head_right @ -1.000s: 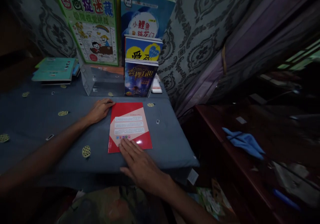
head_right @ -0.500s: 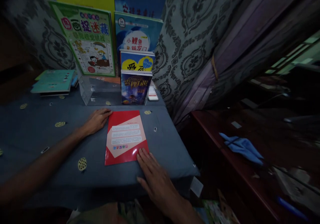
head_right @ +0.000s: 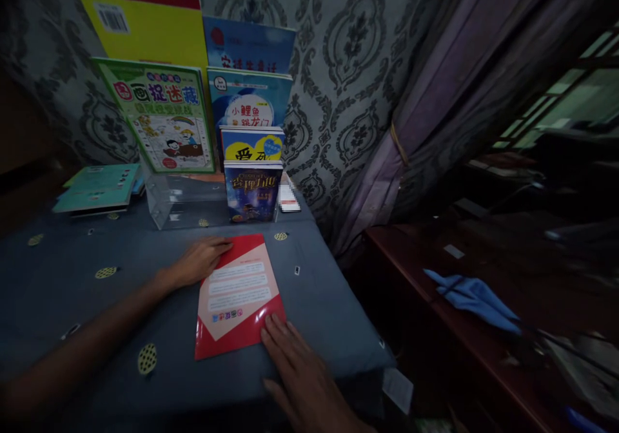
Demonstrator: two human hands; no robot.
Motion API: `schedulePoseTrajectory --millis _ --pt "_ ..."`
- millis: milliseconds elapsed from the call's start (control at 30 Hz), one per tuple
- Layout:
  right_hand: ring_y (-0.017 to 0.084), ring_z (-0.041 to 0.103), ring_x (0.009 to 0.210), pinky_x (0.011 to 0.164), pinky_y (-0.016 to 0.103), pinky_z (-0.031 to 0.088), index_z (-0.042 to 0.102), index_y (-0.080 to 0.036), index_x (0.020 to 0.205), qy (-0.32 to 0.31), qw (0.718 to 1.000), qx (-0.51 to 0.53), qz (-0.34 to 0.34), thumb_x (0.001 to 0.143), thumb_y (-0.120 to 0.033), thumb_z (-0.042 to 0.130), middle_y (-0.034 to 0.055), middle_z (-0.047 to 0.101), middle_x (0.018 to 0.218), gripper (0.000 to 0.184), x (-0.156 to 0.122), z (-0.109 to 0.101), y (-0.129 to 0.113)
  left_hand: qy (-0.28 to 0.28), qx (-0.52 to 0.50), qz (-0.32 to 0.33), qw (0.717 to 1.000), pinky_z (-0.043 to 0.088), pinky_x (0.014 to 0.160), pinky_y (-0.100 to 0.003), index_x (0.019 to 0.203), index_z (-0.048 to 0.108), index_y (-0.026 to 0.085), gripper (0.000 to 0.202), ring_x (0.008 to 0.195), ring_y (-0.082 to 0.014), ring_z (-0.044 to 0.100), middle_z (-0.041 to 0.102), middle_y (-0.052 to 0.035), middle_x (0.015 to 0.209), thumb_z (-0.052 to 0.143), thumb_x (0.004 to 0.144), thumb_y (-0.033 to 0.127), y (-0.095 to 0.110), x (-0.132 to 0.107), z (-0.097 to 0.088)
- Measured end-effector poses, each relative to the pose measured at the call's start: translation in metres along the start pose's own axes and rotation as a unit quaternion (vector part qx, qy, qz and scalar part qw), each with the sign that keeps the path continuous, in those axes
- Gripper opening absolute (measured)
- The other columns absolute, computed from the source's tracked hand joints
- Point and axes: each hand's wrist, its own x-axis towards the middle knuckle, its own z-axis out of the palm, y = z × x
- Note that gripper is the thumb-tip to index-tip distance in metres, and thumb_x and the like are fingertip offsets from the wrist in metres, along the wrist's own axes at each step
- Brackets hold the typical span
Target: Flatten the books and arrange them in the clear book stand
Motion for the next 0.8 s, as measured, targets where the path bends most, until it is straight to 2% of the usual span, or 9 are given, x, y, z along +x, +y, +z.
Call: schedulePoseTrajectory --millis 200,367,500,600,667,800 --pt "0.022 0.032 0.146 0.118 0.039 0.035 0.004 -0.024 0.158 -0.01 1.0 -0.015 -0.011 0.092 -0.016 0.057 0.0063 0.027 0.16 0.085 -0.002 0.001 0.002 -0.011 0.01 0.036 0.999 0.045 0.103 -0.038 0.128 0.061 0.014 0.04 0.121 -0.0241 0.059 0.062 -0.0116 0.134 0.043 0.092 0.01 0.021 0.051 0.016" --pt "0.022 0.031 0.146 0.118 0.038 0.035 0.008 -0.022 0.158 -0.011 1.0 -0.016 -0.004 0.092 -0.015 0.057 0.0065 0.028 0.159 0.083 -0.002 0.0 0.0 -0.009 0.002 0.052 0.999 0.045 0.101 -0.036 0.127 0.062 0.017 0.041 0.122 -0.0229 0.059 0.061 -0.0099 0.135 0.04 0.093 0.009 0.027 0.07 0.023" --pt "0.023 0.031 0.146 0.118 0.039 0.035 0.01 -0.021 0.158 -0.012 1.0 -0.011 -0.004 0.09 -0.014 0.057 0.0072 0.028 0.159 0.083 0.0 0.001 0.0 -0.019 -0.023 0.054 0.998 0.038 0.11 -0.038 0.14 0.051 0.016 0.045 0.135 -0.0224 0.049 0.053 -0.0111 0.146 0.034 0.098 0.015 0.026 0.062 0.026" --pt "0.023 0.031 0.145 0.117 0.04 0.036 0.007 -0.021 0.158 -0.003 1.0 -0.021 -0.012 0.091 -0.014 0.056 0.0085 0.027 0.159 0.083 0.001 0.004 0.001 -0.05 -0.06 0.057 0.995 0.024 0.12 -0.043 0.149 0.038 0.015 0.05 0.148 -0.0225 0.029 0.036 -0.0122 0.158 0.028 0.104 0.033 0.035 0.047 0.029" --pt "0.024 0.033 0.145 0.116 0.04 0.038 0.005 -0.021 0.158 0.004 1.0 -0.027 -0.016 0.092 -0.016 0.056 0.0092 0.028 0.159 0.083 0.0 0.005 0.001 -0.08 -0.083 0.075 0.99 0.015 0.122 -0.043 0.153 0.03 0.015 0.06 0.152 -0.0222 0.017 0.026 -0.0118 0.162 0.026 0.104 0.048 0.044 0.035 0.031" --pt "0.023 0.037 0.143 0.116 0.039 0.038 0.006 -0.023 0.158 0.017 1.0 -0.015 -0.006 0.094 -0.017 0.055 0.0076 0.03 0.158 0.081 0.0 0.002 -0.002 -0.113 -0.118 0.117 0.98 0.008 0.124 -0.04 0.158 0.018 0.021 0.07 0.153 -0.0191 0.007 0.015 -0.006 0.165 0.023 0.1 0.061 0.052 0.02 0.03"
